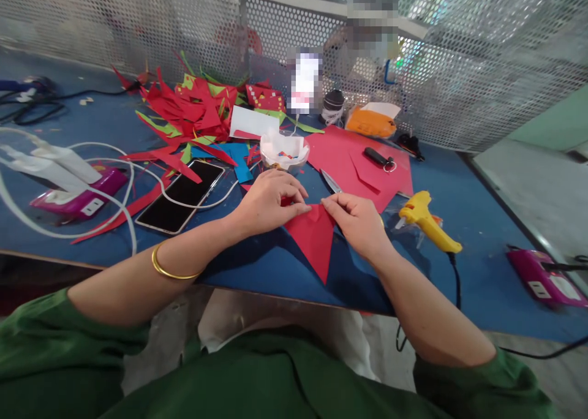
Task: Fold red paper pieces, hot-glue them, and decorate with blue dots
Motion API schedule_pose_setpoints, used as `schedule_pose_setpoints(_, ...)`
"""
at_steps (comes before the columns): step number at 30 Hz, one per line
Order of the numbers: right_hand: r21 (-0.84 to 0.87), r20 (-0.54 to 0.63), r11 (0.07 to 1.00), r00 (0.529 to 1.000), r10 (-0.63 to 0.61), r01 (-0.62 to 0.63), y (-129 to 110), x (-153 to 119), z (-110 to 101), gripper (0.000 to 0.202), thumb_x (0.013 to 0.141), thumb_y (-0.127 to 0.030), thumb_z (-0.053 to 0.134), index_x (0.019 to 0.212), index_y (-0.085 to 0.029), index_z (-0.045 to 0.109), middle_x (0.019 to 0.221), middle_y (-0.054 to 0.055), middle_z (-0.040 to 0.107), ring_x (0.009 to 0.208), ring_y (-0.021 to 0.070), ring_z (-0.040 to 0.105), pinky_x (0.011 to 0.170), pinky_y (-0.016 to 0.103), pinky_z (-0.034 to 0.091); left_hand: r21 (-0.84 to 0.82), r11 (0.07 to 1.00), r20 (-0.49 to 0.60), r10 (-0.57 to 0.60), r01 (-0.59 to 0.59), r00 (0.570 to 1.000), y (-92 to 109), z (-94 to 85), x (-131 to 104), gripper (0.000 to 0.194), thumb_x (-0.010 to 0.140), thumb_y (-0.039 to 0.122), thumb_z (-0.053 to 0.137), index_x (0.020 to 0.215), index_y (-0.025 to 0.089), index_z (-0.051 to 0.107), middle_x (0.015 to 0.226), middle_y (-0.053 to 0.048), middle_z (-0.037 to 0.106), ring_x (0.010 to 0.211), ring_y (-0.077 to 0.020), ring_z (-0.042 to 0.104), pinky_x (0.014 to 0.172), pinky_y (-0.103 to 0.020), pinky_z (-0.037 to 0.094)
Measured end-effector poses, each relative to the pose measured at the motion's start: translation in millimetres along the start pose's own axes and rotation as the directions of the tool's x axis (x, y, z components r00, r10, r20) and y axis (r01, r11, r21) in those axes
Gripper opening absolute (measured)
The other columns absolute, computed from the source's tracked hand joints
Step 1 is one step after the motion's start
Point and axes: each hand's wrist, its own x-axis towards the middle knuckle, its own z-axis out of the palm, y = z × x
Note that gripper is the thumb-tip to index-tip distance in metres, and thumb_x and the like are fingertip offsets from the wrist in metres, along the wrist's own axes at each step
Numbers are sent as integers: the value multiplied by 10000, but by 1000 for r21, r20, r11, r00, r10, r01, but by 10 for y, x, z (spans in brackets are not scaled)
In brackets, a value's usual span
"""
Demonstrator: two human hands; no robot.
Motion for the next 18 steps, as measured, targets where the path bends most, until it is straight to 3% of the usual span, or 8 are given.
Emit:
schedule_pose_setpoints(3, 188, 38, 978, 996, 82, -88, 14, -8, 51, 270, 764, -466, 696, 823, -203, 682, 711, -13, 658, 655, 124, 556, 614, 268, 427, -61, 996, 16, -58, 59, 998, 8, 4, 1, 183, 819, 257, 677, 643, 205, 682, 920, -35, 763, 900, -188, 677, 866, -357, 497)
schedule_pose_setpoints(6, 306, 80, 935, 984, 161, -178, 27, -14, 96, 304, 657, -397, 789, 870, -208, 683, 775, -7, 701, 691, 126, 595, 650, 276, 450, -91, 992, 13, -90, 90, 996, 38, -7, 0, 187, 812, 256, 677, 633, 204, 686, 939, -40, 761, 920, -194, 675, 859, -356, 506)
schedule_pose_setpoints(13, 345, 99, 910, 973, 210, -231, 38, -20, 119, 268, 615, -336, 808, 803, -200, 675, 712, -13, 693, 655, 135, 611, 639, 294, 464, -121, 984, 31, -130, 133, 991, 72, 5, -11, 198, 799, 252, 683, 607, 201, 685, 954, -36, 759, 928, -194, 675, 846, -344, 509)
schedule_pose_setpoints(18, 342, 92, 914, 976, 198, -218, 40, -33, 118, 298, 633, -319, 802, 882, -205, 685, 786, -1, 725, 708, 142, 639, 682, 302, 489, -144, 981, 6, -129, 128, 992, 72, 2, -15, 192, 803, 253, 677, 619, 199, 692, 962, -45, 758, 922, -192, 674, 842, -346, 510)
